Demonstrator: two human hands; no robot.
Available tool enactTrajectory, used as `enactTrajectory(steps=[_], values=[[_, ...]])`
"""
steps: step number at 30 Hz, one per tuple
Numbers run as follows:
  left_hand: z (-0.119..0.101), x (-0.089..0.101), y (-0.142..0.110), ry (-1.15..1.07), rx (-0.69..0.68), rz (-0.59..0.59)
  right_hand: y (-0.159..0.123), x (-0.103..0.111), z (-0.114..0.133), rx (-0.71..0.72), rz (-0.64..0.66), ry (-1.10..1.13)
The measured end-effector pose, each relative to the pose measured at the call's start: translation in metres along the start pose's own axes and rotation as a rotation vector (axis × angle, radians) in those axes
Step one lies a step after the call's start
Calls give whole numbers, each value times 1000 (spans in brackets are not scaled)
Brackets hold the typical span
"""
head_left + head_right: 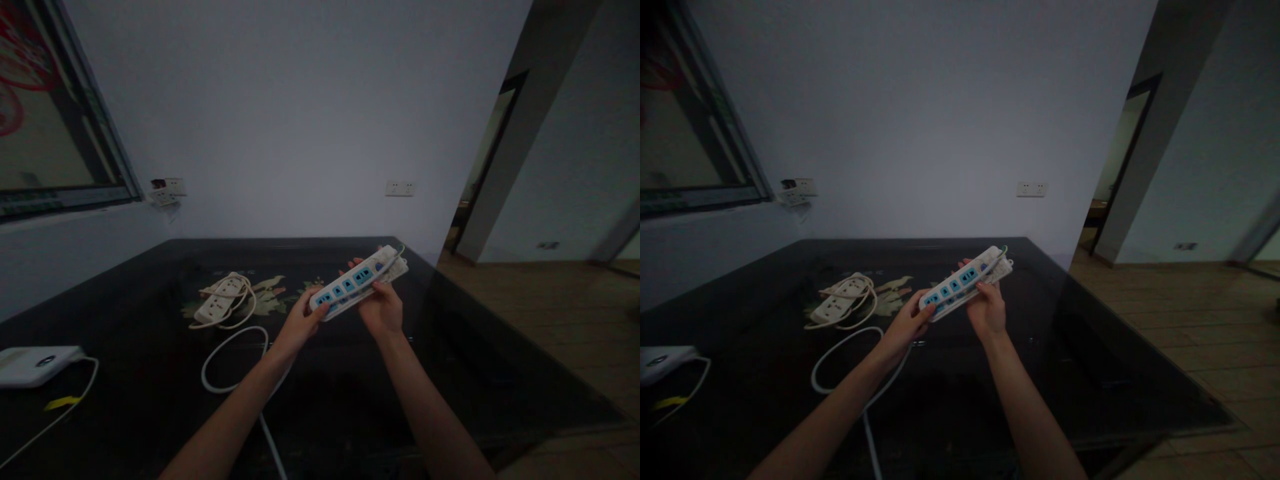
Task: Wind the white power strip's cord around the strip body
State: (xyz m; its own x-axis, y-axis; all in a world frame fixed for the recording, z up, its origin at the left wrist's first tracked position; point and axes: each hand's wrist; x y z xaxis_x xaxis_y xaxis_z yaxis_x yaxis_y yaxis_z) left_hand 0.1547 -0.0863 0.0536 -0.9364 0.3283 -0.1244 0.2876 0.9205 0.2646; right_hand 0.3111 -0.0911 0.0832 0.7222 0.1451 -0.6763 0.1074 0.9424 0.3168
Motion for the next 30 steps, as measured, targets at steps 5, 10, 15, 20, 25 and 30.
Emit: enactTrajectory(steps=[5, 10, 15, 20, 25, 30], values=[[-1, -3, -1, -52, -49, -116, -7, -5, -36, -94, -30, -110], [8, -14, -3, -70, -107, -179, -13, -16, -64, -73, -132, -313], [3, 1, -2, 154, -183, 22, 2, -21, -46, 7, -30, -413], [-42, 40, 11, 630, -455, -146, 29, -13, -2, -59, 141, -490], [-123, 48, 31, 1048, -929, -233, 61, -11, 53, -229, 558, -875], [-151, 47, 55, 1229, -726, 227, 78, -25, 69, -351, 993, -1276]])
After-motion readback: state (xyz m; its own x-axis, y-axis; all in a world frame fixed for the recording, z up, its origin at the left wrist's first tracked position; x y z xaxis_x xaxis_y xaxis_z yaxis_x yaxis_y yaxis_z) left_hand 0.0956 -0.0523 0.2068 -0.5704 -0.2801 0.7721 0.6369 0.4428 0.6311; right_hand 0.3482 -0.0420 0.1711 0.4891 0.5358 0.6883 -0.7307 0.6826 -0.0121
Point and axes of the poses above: each hand's wrist, its own y-axis towards the middle knuckle, its own x-axis out of the back of the hand, z = x × y, and after that the axes turned 7 degrees about -x, right-handed
